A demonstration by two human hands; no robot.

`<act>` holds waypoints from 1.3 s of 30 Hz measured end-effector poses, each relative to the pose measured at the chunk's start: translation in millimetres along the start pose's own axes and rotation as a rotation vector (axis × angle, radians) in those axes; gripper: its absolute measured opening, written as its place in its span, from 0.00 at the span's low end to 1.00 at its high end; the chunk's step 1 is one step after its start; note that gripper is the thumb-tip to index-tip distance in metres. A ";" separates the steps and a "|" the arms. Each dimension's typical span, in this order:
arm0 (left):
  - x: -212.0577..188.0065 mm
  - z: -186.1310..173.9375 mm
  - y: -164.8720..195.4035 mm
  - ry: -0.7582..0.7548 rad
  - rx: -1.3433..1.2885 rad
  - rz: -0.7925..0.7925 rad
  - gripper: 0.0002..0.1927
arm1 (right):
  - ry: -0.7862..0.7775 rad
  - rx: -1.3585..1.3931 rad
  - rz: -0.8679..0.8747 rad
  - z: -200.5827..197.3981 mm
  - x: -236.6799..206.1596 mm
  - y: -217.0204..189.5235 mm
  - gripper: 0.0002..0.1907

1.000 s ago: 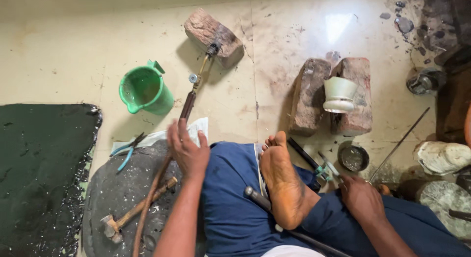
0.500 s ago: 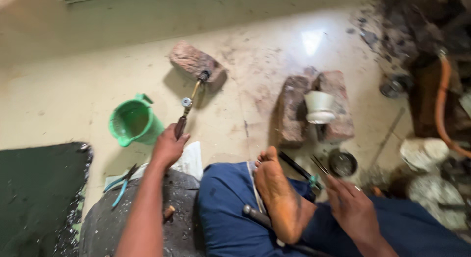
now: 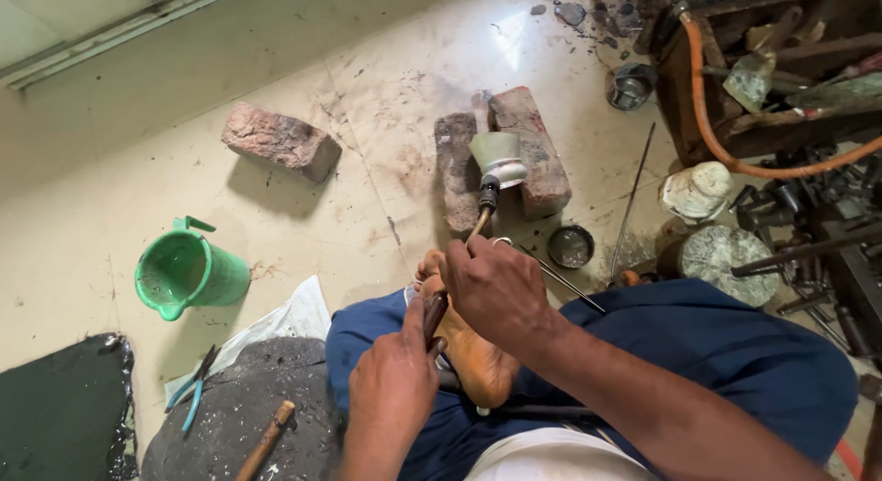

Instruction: The person scrapes the rim of a white ceramic object with a metal tool, then applies a paste-like substance to the rim using a thin rod. They place the object on bricks and heat it with a blowtorch while manipulating the heated area with the rod.

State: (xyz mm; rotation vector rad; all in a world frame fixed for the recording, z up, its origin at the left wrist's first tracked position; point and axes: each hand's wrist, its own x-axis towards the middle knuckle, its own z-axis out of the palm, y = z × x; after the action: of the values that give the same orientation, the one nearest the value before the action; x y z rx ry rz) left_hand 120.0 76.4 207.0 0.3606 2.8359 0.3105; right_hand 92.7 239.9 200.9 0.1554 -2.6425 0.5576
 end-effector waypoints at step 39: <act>-0.5 0.1 12.9 -0.074 -0.031 -0.005 0.34 | -0.113 0.115 -0.135 14.4 1.0 34.8 0.09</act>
State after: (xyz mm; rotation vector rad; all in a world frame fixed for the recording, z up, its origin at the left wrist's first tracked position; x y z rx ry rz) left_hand 123.2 88.5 210.1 0.3519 2.7565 0.3327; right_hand 79.4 265.8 176.9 0.4083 -2.6829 0.6727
